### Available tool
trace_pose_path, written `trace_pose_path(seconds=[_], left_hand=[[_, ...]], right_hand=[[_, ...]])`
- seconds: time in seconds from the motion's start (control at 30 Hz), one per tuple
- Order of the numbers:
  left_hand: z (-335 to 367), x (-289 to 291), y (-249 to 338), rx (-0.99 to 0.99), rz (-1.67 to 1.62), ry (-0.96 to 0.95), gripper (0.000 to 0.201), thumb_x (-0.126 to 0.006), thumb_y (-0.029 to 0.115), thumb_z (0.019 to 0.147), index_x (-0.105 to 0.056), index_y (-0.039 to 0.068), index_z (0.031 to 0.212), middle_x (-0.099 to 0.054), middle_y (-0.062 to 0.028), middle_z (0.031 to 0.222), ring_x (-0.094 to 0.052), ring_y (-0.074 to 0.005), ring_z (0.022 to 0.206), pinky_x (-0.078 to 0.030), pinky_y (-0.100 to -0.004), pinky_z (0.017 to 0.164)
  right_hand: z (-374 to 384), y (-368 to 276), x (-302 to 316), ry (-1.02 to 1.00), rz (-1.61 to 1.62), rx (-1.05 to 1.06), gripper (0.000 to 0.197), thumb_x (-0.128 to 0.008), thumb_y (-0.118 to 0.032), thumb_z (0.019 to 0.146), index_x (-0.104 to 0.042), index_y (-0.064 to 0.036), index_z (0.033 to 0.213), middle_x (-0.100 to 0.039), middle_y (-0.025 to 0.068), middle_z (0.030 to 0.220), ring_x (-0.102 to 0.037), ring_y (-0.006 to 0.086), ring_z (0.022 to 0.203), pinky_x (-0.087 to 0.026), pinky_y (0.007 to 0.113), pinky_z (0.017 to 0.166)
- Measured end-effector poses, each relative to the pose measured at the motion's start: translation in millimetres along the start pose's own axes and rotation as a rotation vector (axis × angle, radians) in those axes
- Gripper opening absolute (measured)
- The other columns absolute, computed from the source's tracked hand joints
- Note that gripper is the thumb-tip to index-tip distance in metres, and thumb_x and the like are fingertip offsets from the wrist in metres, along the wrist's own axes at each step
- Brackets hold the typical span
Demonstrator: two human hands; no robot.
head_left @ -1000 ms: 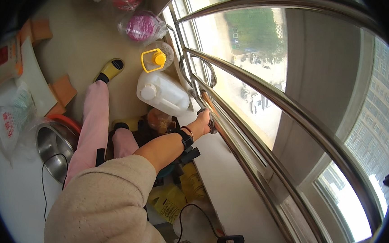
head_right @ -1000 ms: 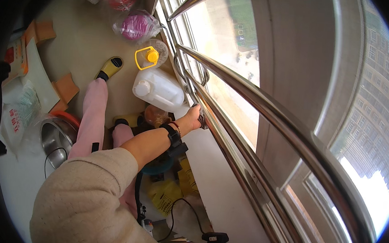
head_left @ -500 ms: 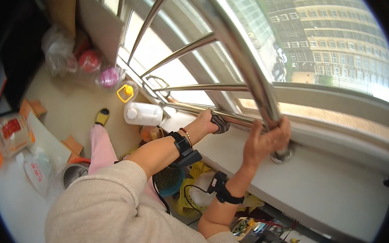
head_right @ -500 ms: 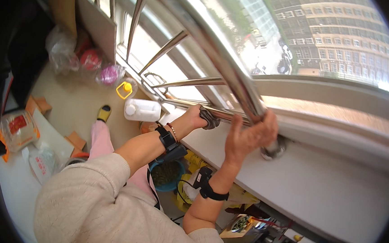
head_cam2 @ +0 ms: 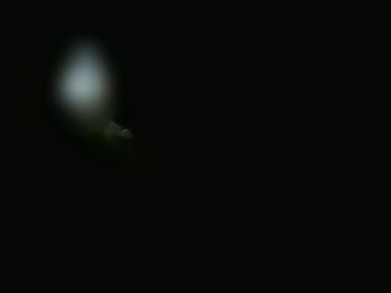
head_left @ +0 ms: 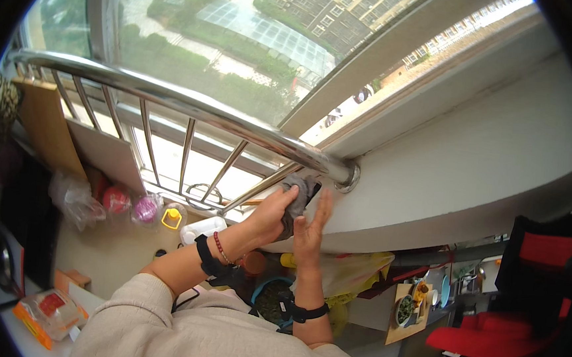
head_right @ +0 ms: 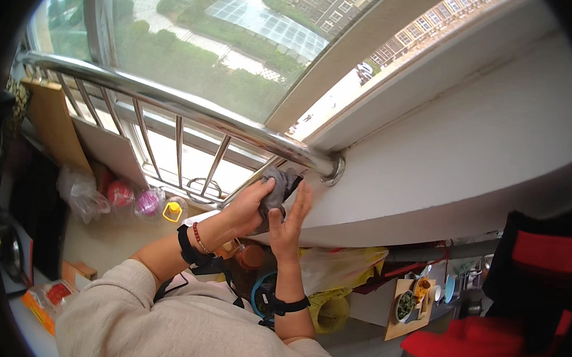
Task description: The person cleans a window sill and the surrounding floor area using a cloth. They wipe the metal railing, the sill, and the floor, moving items like a plastic jug and a bottle of oil to reach the surfaces.
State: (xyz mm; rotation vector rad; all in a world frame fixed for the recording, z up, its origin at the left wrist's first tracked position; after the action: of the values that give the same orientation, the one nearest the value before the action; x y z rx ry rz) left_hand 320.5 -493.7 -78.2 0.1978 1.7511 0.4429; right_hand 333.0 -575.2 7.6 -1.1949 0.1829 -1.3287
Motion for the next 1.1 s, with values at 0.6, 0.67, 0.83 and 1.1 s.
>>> trace_pose_path(seconds=[0.6, 0.67, 0.83, 1.1], left_hand=[[-38.6, -17.7, 282.0, -1.253, 2.215, 0.228, 0.018, -0.067, 0.022, 0.092, -0.069, 0.009, 0.08, -0.065, -0.0065, 0.081, -0.061, -0.0285, 0.078, -0.05, -0.0415, 0.07], [-36.4, -13.3, 281.1, -1.222, 2.251, 0.287, 0.022, -0.066, 0.025, 0.092, -0.068, 0.01, 0.076, -0.063, -0.0054, 0.074, -0.06, -0.0272, 0.074, -0.049, -0.0407, 0.067], [-36.1, -17.8, 279.0, -1.241, 2.293, 0.303, 0.03, -0.065, 0.024, 0.09, -0.061, 0.009, 0.064, -0.058, -0.0074, 0.067, -0.057, -0.0294, 0.068, -0.046, -0.0419, 0.063], [-39.3, -19.3, 277.4, -1.301, 2.269, 0.279, 0.019, -0.065, 0.021, 0.089, -0.068, 0.01, 0.074, -0.063, -0.0068, 0.073, -0.06, -0.0288, 0.072, -0.047, -0.041, 0.069]], right_hand=[[111.3, 30.9, 13.8, 0.256, -1.026, -0.032, 0.049, -0.067, -0.031, 0.092, -0.062, 0.0095, 0.12, -0.051, 0.0194, 0.141, -0.043, 0.0326, 0.138, -0.021, 0.051, 0.123], [102.4, 33.1, 9.9, 0.367, -1.012, 0.07, 0.05, -0.067, -0.028, 0.092, -0.059, 0.0099, 0.125, -0.051, 0.0195, 0.142, -0.043, 0.034, 0.138, -0.023, 0.051, 0.121], [62.7, 50.3, -4.2, 0.594, -0.878, 0.055, 0.049, -0.068, -0.022, 0.092, -0.057, 0.0102, 0.128, -0.049, 0.0191, 0.143, -0.042, 0.0369, 0.138, -0.031, 0.052, 0.115], [53.2, 26.1, 14.1, 0.761, -0.701, 0.083, 0.022, -0.065, -0.004, 0.088, -0.064, 0.0033, 0.109, -0.059, 0.0208, 0.122, -0.058, 0.0399, 0.107, -0.049, 0.046, 0.091]])
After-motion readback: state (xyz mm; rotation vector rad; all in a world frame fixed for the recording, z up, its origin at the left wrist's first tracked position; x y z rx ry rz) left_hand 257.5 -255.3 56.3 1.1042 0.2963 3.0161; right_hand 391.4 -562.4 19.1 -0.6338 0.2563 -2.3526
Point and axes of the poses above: each hand's wrist, its own z-axis towards the middle knuckle, its own x-axis out of the back of the hand, y = z × x, the point moved 8 cm from there along z, towards the middle knuckle
